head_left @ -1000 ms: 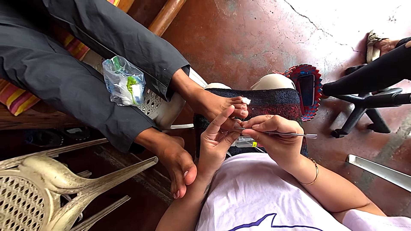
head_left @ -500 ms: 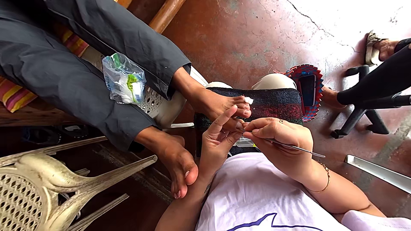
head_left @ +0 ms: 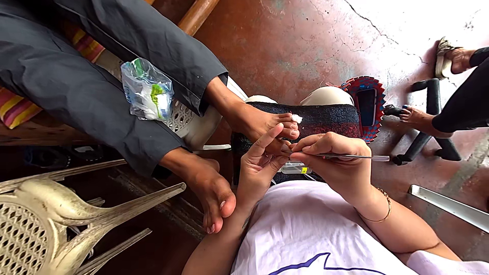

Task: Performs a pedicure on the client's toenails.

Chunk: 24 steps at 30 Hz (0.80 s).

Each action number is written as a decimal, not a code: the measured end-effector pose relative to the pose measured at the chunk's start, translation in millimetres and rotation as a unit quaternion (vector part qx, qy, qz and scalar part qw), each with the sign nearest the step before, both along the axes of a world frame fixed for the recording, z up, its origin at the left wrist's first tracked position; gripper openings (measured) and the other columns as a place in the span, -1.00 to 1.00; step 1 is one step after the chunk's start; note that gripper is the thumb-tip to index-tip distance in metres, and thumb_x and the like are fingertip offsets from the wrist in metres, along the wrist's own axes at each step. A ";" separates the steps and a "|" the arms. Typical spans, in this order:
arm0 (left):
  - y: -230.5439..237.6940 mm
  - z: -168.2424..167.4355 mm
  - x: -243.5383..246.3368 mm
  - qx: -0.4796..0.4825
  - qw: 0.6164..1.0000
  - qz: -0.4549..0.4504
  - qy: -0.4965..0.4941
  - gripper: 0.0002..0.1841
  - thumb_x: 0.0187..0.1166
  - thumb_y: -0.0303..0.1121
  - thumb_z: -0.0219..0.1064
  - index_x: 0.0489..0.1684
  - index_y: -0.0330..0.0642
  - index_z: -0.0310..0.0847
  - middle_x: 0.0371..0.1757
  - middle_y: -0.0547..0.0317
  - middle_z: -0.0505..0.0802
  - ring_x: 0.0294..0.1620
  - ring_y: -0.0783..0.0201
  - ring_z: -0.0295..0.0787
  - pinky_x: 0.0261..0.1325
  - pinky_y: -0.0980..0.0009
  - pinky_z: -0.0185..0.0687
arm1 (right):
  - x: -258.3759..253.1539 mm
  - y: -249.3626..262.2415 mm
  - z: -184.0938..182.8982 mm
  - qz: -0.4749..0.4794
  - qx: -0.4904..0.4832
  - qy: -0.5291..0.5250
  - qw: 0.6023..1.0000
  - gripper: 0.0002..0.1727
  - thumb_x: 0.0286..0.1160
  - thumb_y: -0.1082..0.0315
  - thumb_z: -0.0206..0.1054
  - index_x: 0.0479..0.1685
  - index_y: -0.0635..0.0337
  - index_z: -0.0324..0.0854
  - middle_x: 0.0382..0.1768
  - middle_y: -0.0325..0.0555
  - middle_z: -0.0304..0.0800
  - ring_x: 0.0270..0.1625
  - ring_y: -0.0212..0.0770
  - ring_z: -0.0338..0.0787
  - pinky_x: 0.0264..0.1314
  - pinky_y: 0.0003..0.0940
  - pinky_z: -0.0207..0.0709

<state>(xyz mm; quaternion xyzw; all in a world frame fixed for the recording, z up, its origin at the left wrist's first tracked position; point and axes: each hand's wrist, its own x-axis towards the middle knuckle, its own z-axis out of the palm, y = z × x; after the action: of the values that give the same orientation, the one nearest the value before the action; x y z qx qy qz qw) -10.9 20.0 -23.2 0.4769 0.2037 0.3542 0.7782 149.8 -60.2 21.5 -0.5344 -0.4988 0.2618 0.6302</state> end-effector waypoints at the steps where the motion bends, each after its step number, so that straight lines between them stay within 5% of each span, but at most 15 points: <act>1: -0.1 0.2 -0.1 -0.001 1.000 0.001 0.001 -0.38 0.51 -0.63 0.39 0.59 0.09 0.55 0.37 0.16 0.77 0.29 0.29 0.76 0.40 0.37 0.68 | 0.4 0.2 -0.4 0.001 -0.002 0.005 1.000 -0.87 0.24 0.64 0.57 -0.38 0.35 0.71 -0.23 -0.05 0.94 -0.17 -0.35 0.92 -0.12 -0.53 0.81; 24: 0.9 -0.3 -1.0 0.009 1.000 0.002 0.001 -0.38 0.50 -0.64 0.39 0.58 0.09 0.56 0.33 0.15 0.79 0.28 0.28 0.77 0.39 0.35 0.69 | -4.0 -1.7 -9.2 -0.001 0.008 0.057 0.998 -0.86 0.28 0.64 0.56 -0.32 0.30 0.71 -0.20 -0.09 0.94 -0.16 -0.36 0.92 -0.10 -0.54 0.81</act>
<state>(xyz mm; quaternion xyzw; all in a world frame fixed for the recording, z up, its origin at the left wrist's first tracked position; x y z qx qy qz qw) -11.9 20.9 -23.5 0.4837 0.2023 0.3569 0.7731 145.9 -62.0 12.4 -0.5138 -0.4634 0.2871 0.6624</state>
